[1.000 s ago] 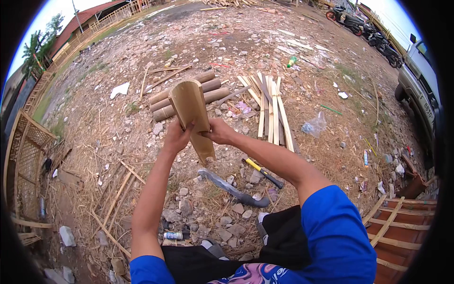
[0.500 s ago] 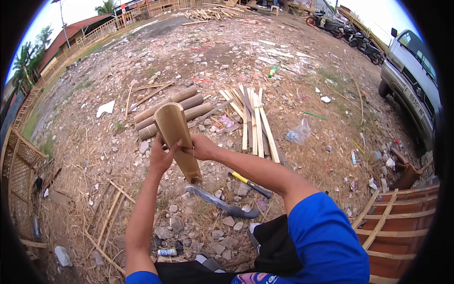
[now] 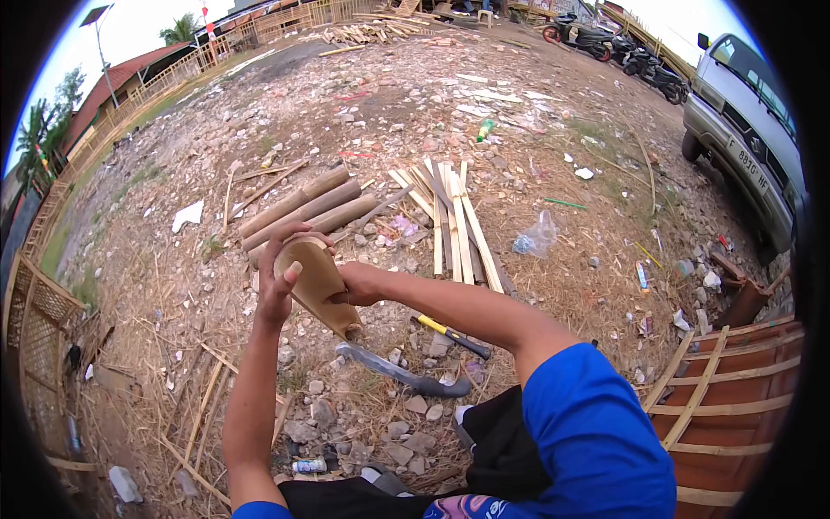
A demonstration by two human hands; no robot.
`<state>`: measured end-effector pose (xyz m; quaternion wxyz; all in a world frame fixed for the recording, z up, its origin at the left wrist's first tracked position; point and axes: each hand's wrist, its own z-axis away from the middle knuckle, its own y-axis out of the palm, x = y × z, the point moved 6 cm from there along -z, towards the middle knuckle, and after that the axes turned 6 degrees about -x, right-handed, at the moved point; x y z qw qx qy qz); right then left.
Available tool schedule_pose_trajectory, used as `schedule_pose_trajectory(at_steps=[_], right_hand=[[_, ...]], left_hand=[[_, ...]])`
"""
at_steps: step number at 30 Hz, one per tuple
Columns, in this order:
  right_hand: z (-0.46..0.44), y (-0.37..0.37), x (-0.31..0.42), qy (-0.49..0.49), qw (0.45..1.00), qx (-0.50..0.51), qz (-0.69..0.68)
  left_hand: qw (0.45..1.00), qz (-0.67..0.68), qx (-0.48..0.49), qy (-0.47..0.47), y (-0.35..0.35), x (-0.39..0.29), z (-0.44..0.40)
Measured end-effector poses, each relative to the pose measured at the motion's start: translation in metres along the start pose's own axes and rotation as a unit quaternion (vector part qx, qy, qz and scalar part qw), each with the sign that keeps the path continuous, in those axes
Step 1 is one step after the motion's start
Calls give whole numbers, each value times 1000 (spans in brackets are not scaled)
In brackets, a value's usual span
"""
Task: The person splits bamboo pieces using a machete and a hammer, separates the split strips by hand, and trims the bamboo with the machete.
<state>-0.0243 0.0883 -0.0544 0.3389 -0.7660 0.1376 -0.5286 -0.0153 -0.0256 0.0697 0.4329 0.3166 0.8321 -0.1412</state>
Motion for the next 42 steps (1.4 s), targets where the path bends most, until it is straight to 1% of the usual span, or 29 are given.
schedule_pose_trajectory(at_steps=[4, 7, 8, 9, 10, 11, 12, 13, 14, 15, 17, 18, 19, 20, 22, 23, 24, 25, 27, 29, 32, 33, 34, 35, 36, 38, 40, 41, 42], right_hand=[[1, -2, -5, -11, 1000, -16, 10], [-5, -7, 5, -28, 999, -27, 35], [-4, -12, 9, -11, 994, -33, 106], [-2, -21, 20, 12, 985, -25, 169], [-4, -21, 18, 7, 983, -17, 183], [0, -26, 23, 56, 971, 24, 230], [2, -26, 20, 34, 968, 41, 247], [9, -26, 14, 38, 958, 73, 274], [21, -26, 10, 48, 954, 95, 279], [40, -25, 3, 57, 948, 118, 291], [91, -20, -12, 100, 949, 155, 256], [119, -11, -29, 145, 947, 169, 232], [151, 4, -51, 160, 942, 144, 257], [186, 23, -63, 207, 940, 127, 239], [247, 89, -82, 229, 945, 146, 183], [269, 119, -86, 241, 947, 126, 171], [282, 140, -89, 249, 949, 104, 160], [287, 155, -91, 240, 944, 109, 196], [282, 169, -99, 244, 954, 14, 173], [284, 178, -109, 272, 941, 28, 200], [293, 178, -111, 314, 929, 73, 181], [292, 177, -114, 324, 927, 91, 165], [286, 166, -107, 402, 898, 133, 122], [282, 150, -94, 400, 907, 97, 89], [279, 135, -82, 398, 914, 61, 56], [288, 119, -83, 398, 917, -6, -28], [306, 103, -76, 383, 920, -26, -80], [310, 94, -72, 371, 922, -37, -104], [306, 73, -44, 396, 910, -50, -110]], left_hand=[[998, -27, -58, -18, 2, 1, 3], [998, -43, -39, 15, 2, -10, -3], [998, -54, -41, 18, -1, -11, -5], [998, -46, -27, 14, -1, -10, -7], [997, -48, -58, -13, -1, -9, -6], [995, -84, -44, -1, -11, 2, -8], [995, -46, -91, -15, -22, 16, -6], [993, -62, -99, -25, -23, 9, -7], [996, -35, -75, -20, -34, 14, -8], [994, -89, -61, -8, -43, 12, -9], [989, -110, -95, 0, -48, 5, -7], [990, -102, -95, -1, -48, 7, -1], [991, -97, -92, 3, -49, 8, 1], [992, -94, -88, 10, -51, 6, 0], [986, -125, -109, 31, -48, -1, 3], [982, -139, -120, 39, -44, -2, 5], [982, -134, -124, 39, -40, -2, 5], [983, -121, -128, 52, -41, 3, 3], [973, -182, -132, 58, -37, 5, 2], [966, -203, -152, 59, -38, 12, 3], [959, -224, -163, 59, -40, 22, 5], [950, -273, -138, 58, -46, 28, 3], [938, -322, -114, 50, -53, 35, 2], [924, -369, -92, 38, -60, 43, 6], [941, -313, -124, 34, -58, 44, 8], [933, -325, -152, 40, -60, 45, 7], [924, -329, -186, 51, -65, 47, 2], [900, -378, -215, 27, -70, 50, 2], [872, -425, -243, 0, -73, 49, 3]])
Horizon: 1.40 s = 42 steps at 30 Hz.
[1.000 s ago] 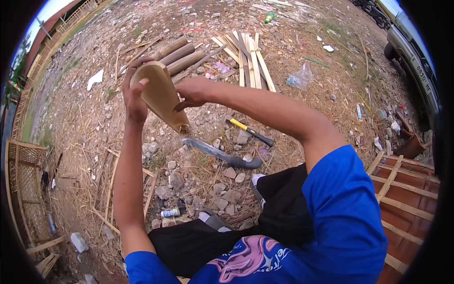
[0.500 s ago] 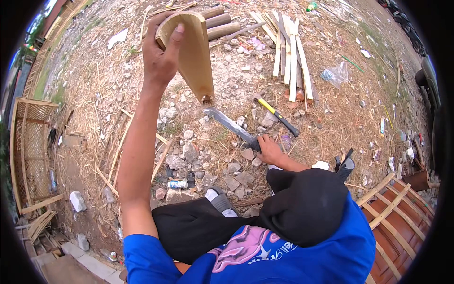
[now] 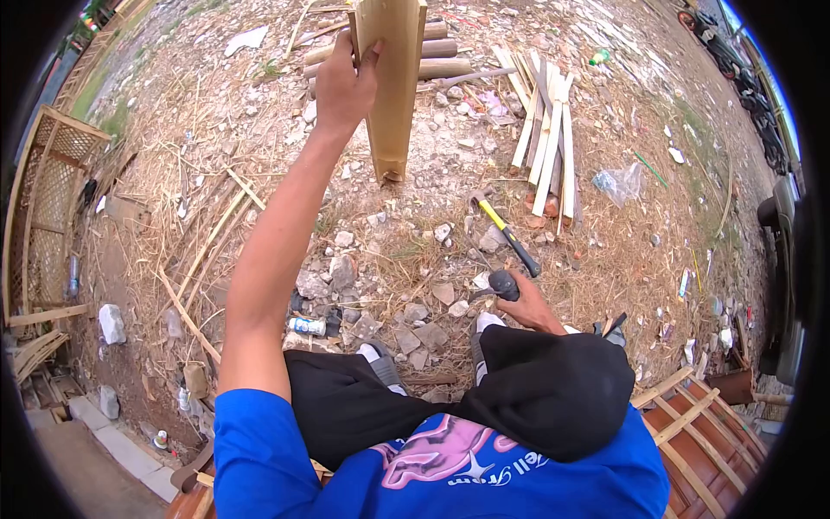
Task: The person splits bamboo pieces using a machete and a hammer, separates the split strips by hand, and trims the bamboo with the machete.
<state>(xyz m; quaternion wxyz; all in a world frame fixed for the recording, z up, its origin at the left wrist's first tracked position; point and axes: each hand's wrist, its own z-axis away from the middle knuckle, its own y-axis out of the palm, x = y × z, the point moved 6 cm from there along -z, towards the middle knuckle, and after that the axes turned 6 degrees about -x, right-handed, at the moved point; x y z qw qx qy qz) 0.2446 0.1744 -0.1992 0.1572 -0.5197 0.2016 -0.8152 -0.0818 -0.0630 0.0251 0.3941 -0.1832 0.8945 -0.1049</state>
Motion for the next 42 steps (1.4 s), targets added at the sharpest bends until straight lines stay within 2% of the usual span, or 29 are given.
schedule_pose_trajectory(at_steps=[1, 4, 5, 7, 10, 13, 15, 17, 24, 42], right_hand=[[3, -5, -7, -7, 998, -23, -51], [14, -32, 20, -22, 993, -53, -107], [18, -45, 50, -43, 990, -90, -95], [17, -65, 105, -78, 977, -114, -161], [4, -77, 172, -185, 942, -122, -252], [-18, -73, 228, -248, 934, -139, -217], [-31, -62, 249, -255, 925, -122, -255], [-42, -51, 261, -246, 932, -97, -247], [-62, -42, 269, -263, 927, -151, -223], [-69, -39, 267, -228, 930, -154, -245]], left_hand=[[998, -59, -21, -24, -3, 4, -1], [997, -72, -21, -14, 2, 13, -1], [997, -79, -11, -20, 2, 12, 1], [994, -100, 26, -22, 4, 6, 5], [992, -114, 53, -18, 11, -7, 9], [989, -133, 62, -32, 13, -20, 14], [988, -134, 68, -38, 14, -21, 16], [986, -153, 63, -28, 14, -23, 17], [989, -143, 40, 13, 18, -31, 25], [988, -150, 40, 23, 23, -37, 29]])
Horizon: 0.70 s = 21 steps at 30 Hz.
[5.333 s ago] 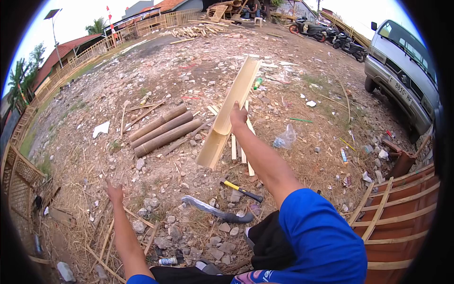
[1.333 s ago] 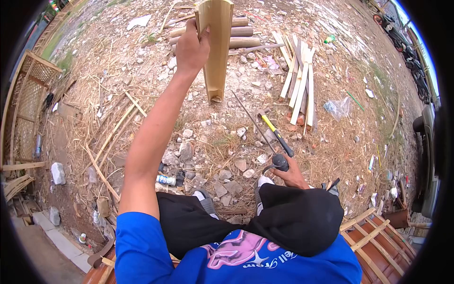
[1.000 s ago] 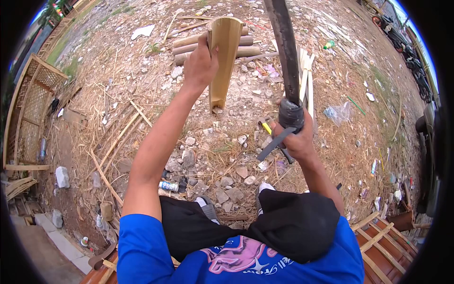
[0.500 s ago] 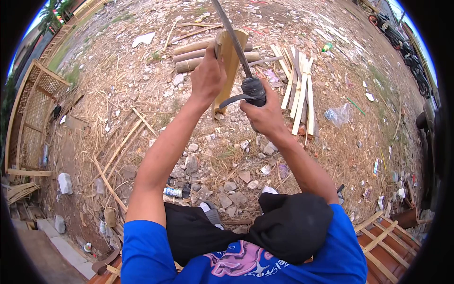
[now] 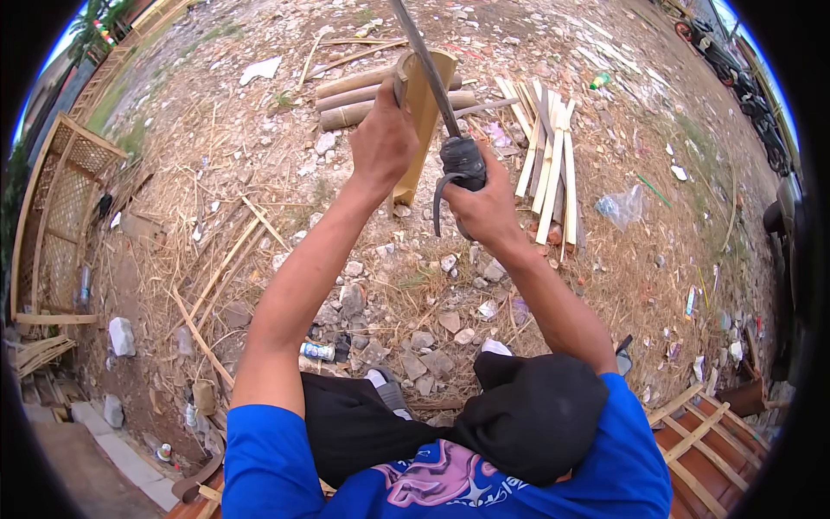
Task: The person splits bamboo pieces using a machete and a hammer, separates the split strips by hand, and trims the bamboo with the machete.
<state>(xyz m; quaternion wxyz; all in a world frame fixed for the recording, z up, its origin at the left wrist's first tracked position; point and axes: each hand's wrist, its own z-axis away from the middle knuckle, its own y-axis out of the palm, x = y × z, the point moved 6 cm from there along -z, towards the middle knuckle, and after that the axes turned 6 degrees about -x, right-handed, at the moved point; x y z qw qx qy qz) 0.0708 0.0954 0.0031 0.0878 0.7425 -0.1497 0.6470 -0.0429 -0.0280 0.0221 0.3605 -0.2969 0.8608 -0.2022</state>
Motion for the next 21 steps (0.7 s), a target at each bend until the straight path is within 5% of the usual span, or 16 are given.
schedule_pose_trajectory(at_steps=[15, 18, 21], right_hand=[[-5, 1, -7, 6, 999, 11, -36], [-3, 0, -6, 17, 998, 22, -56], [-4, -2, -7, 16, 998, 38, -47]], left_hand=[[999, 1, 36, -40, 1, 1, 2], [984, 168, -45, 34, 16, 22, 7], [940, 331, 66, -42, 30, 41, 8]])
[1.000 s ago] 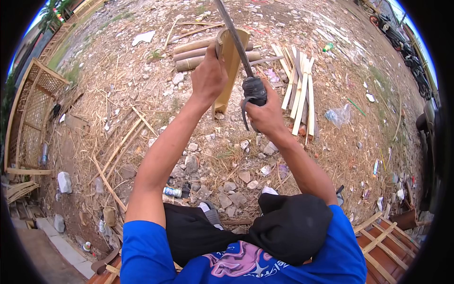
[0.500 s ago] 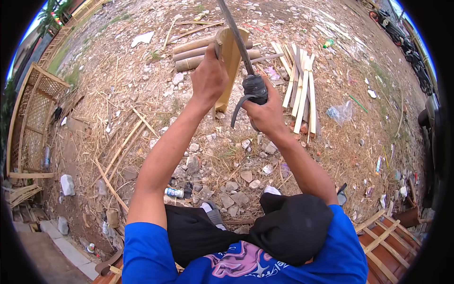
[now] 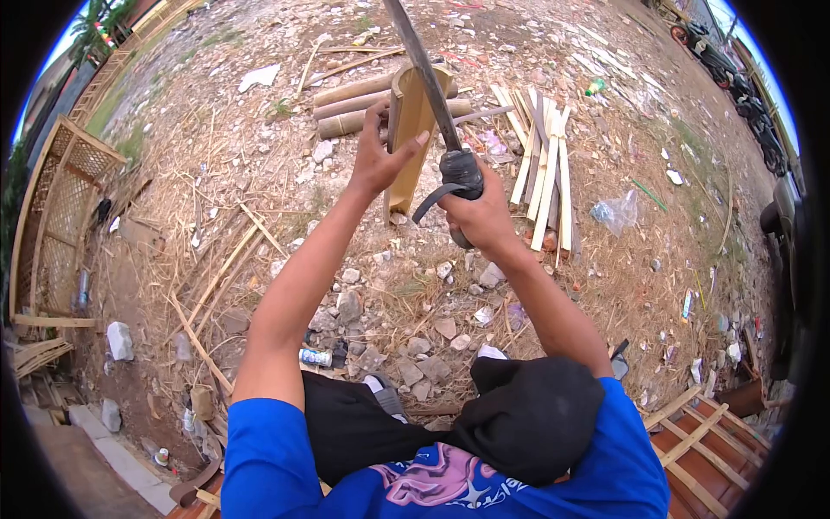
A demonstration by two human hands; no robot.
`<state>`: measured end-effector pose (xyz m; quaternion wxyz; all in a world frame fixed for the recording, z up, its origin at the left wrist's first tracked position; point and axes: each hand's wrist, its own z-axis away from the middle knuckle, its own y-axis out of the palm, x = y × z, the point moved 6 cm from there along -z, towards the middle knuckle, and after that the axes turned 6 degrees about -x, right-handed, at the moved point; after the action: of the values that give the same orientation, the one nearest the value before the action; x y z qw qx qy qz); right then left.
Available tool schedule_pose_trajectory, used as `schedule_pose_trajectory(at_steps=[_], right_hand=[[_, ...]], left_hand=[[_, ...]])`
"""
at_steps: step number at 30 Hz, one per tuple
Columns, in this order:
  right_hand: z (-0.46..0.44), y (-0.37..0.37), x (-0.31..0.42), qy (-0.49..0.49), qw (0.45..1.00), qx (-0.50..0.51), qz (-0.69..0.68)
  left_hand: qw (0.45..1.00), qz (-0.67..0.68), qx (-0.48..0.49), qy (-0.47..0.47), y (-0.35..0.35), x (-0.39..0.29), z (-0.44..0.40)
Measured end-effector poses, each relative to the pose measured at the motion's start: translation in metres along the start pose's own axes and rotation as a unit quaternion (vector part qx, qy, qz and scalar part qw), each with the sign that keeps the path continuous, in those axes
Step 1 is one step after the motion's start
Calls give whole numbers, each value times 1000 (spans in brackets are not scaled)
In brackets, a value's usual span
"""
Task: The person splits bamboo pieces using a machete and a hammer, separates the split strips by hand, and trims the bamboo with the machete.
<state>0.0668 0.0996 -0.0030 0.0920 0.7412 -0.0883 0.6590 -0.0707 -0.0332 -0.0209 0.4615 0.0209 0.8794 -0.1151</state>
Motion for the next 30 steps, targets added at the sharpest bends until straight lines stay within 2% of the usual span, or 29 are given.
schedule_pose_trajectory(at_steps=[3, 6, 9, 11, 15, 18, 20, 23, 27, 30], right_hand=[[1, -4, 1, 7, 999, 28, 35], [3, -9, -3, 7, 999, 34, 32], [3, -18, -12, 53, 997, 51, -27], [3, -28, -22, 102, 992, 60, -54], [-6, -35, -23, 96, 991, 91, -16], [-3, -40, -27, 145, 983, 105, -44], [-3, -44, -24, 127, 985, 118, 6], [-8, -49, -28, 147, 979, 140, -2], [-13, -45, -26, 155, 970, 168, -80], [-15, -47, -30, 146, 973, 174, -37]], left_hand=[[989, 132, 41, -55, 3, 3, -1], [984, 146, 81, -66, 2, 6, 0], [959, 269, 78, -36, 4, -3, -3], [959, 254, 114, -52, 4, -1, -6], [959, 231, 152, -64, 6, 9, -6], [948, 263, 172, -53, 10, -4, -9], [936, 301, 156, -96, 13, 0, -11], [933, 268, 167, -171, 13, 21, -14], [930, 263, 230, -110, 18, 14, -31], [929, 225, 284, -70, 30, 39, -36]])
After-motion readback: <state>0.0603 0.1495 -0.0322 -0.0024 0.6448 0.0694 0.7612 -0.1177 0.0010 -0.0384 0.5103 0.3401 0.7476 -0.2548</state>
